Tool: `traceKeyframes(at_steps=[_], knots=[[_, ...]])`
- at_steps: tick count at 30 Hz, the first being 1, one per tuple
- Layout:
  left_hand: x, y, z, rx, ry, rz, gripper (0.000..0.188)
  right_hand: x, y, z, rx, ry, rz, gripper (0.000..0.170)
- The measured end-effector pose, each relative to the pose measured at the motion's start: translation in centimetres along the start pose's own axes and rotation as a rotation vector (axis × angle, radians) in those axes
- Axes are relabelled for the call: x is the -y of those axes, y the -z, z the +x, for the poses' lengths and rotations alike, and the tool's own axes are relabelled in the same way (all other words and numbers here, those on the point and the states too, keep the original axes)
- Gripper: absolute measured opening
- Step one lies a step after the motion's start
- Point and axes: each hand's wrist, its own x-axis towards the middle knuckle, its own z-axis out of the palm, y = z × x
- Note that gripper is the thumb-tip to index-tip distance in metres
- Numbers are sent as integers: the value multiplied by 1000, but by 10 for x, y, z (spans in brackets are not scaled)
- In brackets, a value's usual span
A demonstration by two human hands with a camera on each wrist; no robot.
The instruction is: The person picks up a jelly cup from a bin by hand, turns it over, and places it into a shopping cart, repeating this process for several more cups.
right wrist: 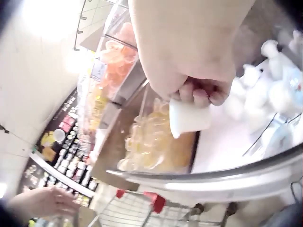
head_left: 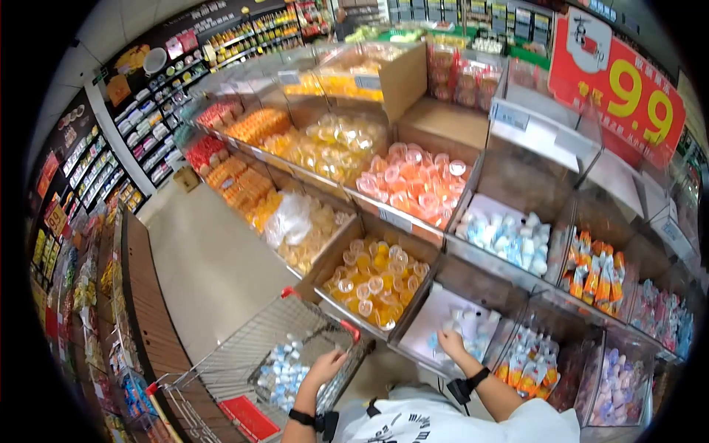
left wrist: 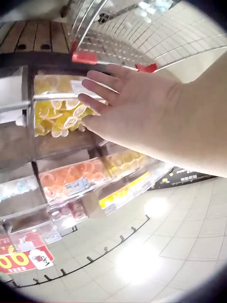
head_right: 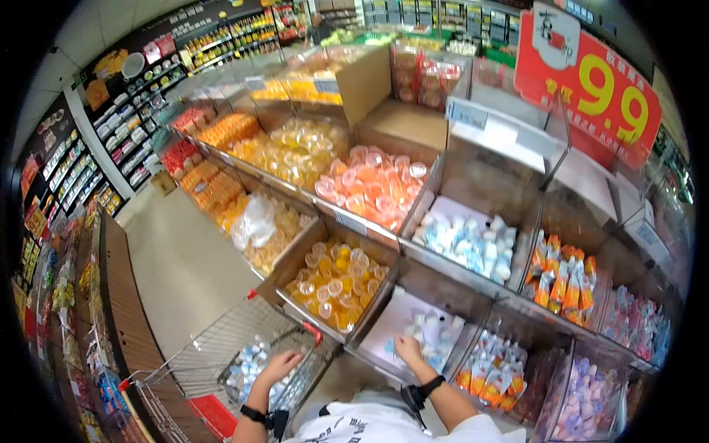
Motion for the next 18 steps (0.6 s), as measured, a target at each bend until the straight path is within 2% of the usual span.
traceKeyframes(at_steps=[2, 5, 8, 9, 10, 11, 12, 14, 16, 18], knots=[[40, 4, -14, -88, 36, 23, 31, -16, 5, -4, 106, -6, -208, 34], [104, 7, -44, -164, 124, -57, 30, -1, 7, -21, 269, -27, -518, 38], [159, 7, -80, -241, 240, -269, 29, -9, -21, -27, 352, -22, -599, 39], [169, 11, -95, -250, 280, -335, 28, -8, -30, -25, 358, -95, -597, 36], [186, 12, -111, -259, 320, -402, 27, 2, -32, -26, 328, -86, -621, 35], [233, 3, -120, -291, 306, -329, 28, 20, -32, -31, 307, -81, -640, 33], [246, 6, -132, -313, 309, -332, 28, 38, -32, -27, 271, -71, -661, 32], [264, 12, -170, -360, 339, -332, 28, 57, -51, -22, 77, 25, -553, 27], [276, 16, -208, -448, 471, -422, 28, 125, -60, -35, 0, 106, -519, 24], [283, 17, -232, -539, 550, -451, 27, 169, -86, -42, -15, 279, -495, 23]])
